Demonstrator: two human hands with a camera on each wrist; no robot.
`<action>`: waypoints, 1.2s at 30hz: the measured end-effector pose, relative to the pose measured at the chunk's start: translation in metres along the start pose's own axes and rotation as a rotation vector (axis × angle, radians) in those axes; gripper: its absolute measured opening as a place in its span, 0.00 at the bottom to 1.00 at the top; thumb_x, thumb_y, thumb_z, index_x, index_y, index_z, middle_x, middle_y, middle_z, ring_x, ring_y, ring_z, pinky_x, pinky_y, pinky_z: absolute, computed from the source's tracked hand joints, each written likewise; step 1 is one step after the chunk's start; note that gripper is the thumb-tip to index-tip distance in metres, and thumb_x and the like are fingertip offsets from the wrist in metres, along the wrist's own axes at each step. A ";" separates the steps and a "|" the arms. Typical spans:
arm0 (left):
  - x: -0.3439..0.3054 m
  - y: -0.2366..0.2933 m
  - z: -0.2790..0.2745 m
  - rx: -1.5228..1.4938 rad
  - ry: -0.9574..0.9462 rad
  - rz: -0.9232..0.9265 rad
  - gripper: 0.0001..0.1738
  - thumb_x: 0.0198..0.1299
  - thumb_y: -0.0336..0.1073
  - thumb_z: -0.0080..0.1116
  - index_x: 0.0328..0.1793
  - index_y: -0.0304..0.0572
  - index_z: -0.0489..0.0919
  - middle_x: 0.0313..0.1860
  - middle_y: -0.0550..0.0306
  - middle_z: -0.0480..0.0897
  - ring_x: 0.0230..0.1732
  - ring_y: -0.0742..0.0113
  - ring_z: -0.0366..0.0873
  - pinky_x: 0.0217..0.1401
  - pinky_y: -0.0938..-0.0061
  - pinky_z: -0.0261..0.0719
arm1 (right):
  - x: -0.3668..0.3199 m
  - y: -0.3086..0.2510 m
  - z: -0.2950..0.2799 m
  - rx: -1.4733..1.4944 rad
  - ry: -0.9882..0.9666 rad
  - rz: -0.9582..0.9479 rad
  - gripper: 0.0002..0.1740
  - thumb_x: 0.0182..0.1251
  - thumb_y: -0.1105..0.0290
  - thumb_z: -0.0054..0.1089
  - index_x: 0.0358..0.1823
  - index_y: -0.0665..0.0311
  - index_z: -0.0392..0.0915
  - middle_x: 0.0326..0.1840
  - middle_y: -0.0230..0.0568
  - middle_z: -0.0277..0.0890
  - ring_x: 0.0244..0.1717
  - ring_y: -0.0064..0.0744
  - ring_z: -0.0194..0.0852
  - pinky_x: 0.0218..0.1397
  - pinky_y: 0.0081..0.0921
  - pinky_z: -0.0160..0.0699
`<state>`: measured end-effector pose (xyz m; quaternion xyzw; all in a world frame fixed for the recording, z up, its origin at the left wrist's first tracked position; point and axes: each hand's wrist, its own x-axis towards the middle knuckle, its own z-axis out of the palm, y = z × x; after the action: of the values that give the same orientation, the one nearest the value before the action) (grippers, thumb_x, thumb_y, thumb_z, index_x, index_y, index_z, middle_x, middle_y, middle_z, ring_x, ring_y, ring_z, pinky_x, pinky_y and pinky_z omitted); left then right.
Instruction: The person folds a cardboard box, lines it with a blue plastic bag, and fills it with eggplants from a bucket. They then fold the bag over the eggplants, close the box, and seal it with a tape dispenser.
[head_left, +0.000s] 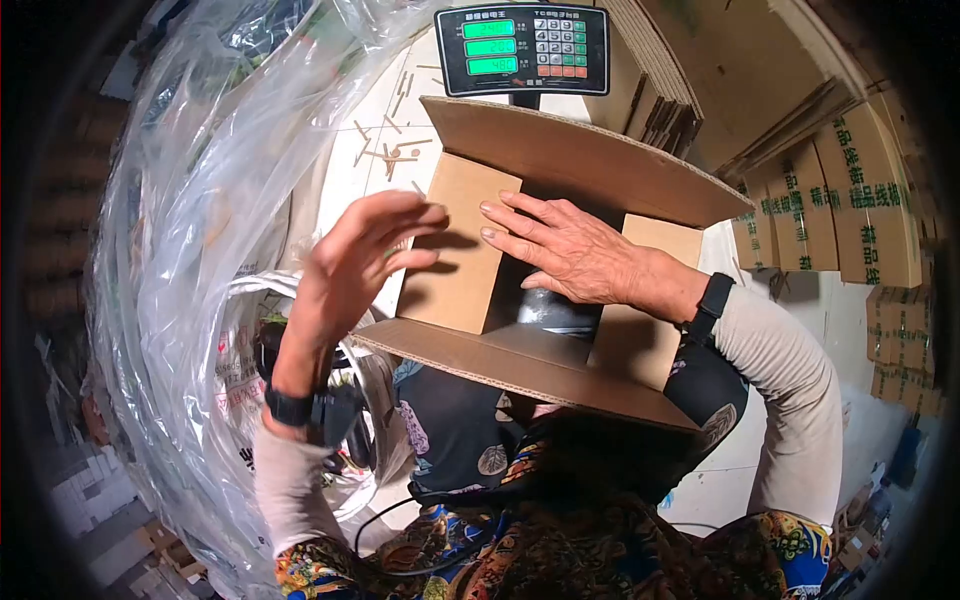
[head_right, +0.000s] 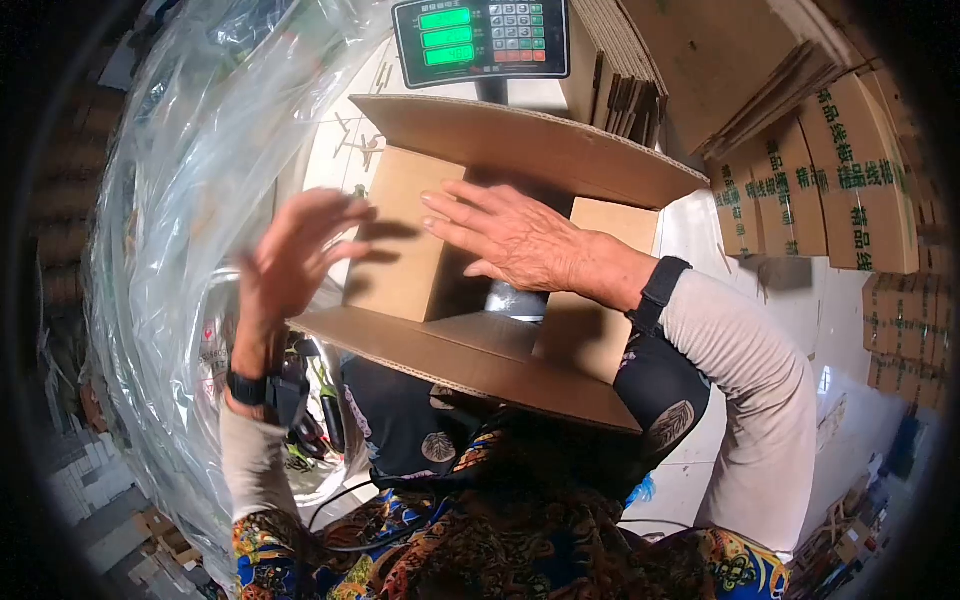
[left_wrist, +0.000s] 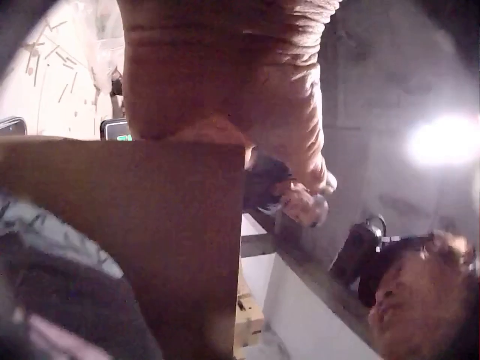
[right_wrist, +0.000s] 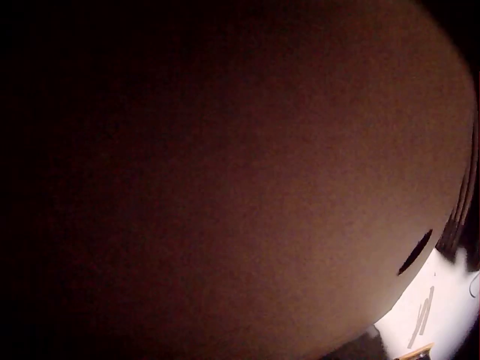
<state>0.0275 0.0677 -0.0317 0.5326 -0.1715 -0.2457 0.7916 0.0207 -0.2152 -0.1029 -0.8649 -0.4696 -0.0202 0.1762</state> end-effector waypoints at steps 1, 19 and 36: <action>-0.010 -0.001 -0.005 0.116 -0.073 0.058 0.60 0.53 0.80 0.47 0.73 0.31 0.58 0.69 0.38 0.67 0.70 0.52 0.67 0.68 0.56 0.68 | 0.001 0.000 0.000 -0.009 -0.001 -0.001 0.39 0.59 0.58 0.65 0.70 0.62 0.62 0.78 0.45 0.50 0.76 0.46 0.50 0.68 0.42 0.61; 0.051 -0.059 -0.011 1.004 0.462 -0.023 0.44 0.71 0.63 0.34 0.77 0.32 0.50 0.61 0.25 0.73 0.62 0.37 0.73 0.67 0.58 0.66 | 0.002 -0.017 -0.129 -0.280 0.113 0.572 0.25 0.61 0.51 0.61 0.44 0.68 0.73 0.46 0.53 0.78 0.45 0.55 0.78 0.46 0.45 0.77; 0.075 -0.052 -0.027 1.085 0.307 0.123 0.24 0.69 0.47 0.46 0.59 0.33 0.70 0.55 0.35 0.76 0.58 0.41 0.72 0.62 0.57 0.68 | -0.017 -0.011 -0.057 -0.129 -0.051 0.220 0.40 0.67 0.44 0.50 0.68 0.69 0.59 0.72 0.62 0.54 0.75 0.60 0.46 0.74 0.48 0.50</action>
<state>0.0928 0.0292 -0.0895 0.8816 -0.1869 0.0046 0.4333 0.0101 -0.2416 -0.0501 -0.9210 -0.3739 -0.0088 0.1093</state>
